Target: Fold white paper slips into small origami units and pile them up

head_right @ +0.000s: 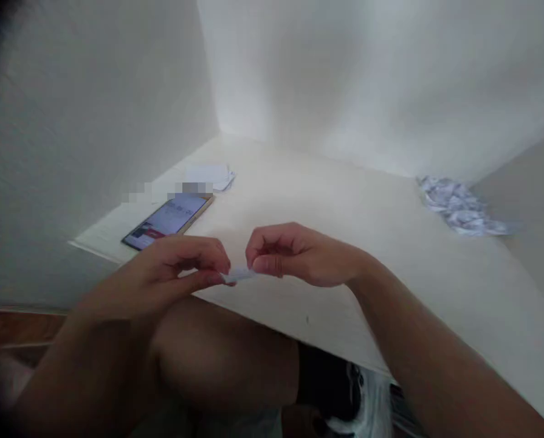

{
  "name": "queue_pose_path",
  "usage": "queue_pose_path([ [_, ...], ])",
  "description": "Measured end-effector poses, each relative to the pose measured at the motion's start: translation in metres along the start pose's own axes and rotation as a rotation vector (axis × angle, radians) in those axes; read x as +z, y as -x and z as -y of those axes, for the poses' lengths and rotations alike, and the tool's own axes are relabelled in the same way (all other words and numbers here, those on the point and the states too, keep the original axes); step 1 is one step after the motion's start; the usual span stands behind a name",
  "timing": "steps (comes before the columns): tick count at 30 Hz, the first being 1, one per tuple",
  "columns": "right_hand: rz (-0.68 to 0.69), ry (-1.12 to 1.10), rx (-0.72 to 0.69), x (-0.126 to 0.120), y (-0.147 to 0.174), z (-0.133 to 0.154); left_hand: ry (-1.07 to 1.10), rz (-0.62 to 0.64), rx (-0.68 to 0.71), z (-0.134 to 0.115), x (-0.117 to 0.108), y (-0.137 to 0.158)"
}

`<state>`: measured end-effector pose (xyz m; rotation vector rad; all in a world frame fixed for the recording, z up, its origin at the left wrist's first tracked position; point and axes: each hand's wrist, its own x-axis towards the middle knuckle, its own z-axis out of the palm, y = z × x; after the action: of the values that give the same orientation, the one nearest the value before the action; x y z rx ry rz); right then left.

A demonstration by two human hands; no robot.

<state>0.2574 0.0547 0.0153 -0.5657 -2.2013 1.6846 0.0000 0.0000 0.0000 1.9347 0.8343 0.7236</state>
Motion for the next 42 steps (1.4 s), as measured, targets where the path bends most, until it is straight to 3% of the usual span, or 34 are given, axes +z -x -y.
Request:
queue_pose_path([
  [5, -0.131, 0.269, 0.067, 0.008, -0.002, 0.005, -0.112, -0.045, -0.007, 0.008, -0.001, -0.002],
  [12, -0.297, 0.541, -0.099, 0.013, -0.005, -0.007, -0.315, -0.198, 0.051, 0.011, -0.002, -0.007],
  [16, -0.392, 0.694, -0.190, 0.015, -0.005, -0.010, -0.315, -0.290, 0.079, 0.018, -0.002, -0.006],
  [21, -0.423, 0.793, -0.277, 0.019, -0.006, -0.016, -0.322, -0.324, 0.119, 0.024, 0.001, -0.009],
  [26, -0.421, 0.846, -0.256, 0.020, -0.006, -0.020, -0.400, -0.360, 0.223, 0.024, 0.001, -0.010],
  [35, -0.351, 1.017, -0.237, 0.017, -0.005, -0.016, -0.596, -0.226, 0.248, 0.024, 0.000, -0.017],
  [42, -0.356, 0.952, -0.187, 0.014, -0.008, -0.019, -0.626, -0.158, 0.154, 0.018, 0.000, -0.022],
])
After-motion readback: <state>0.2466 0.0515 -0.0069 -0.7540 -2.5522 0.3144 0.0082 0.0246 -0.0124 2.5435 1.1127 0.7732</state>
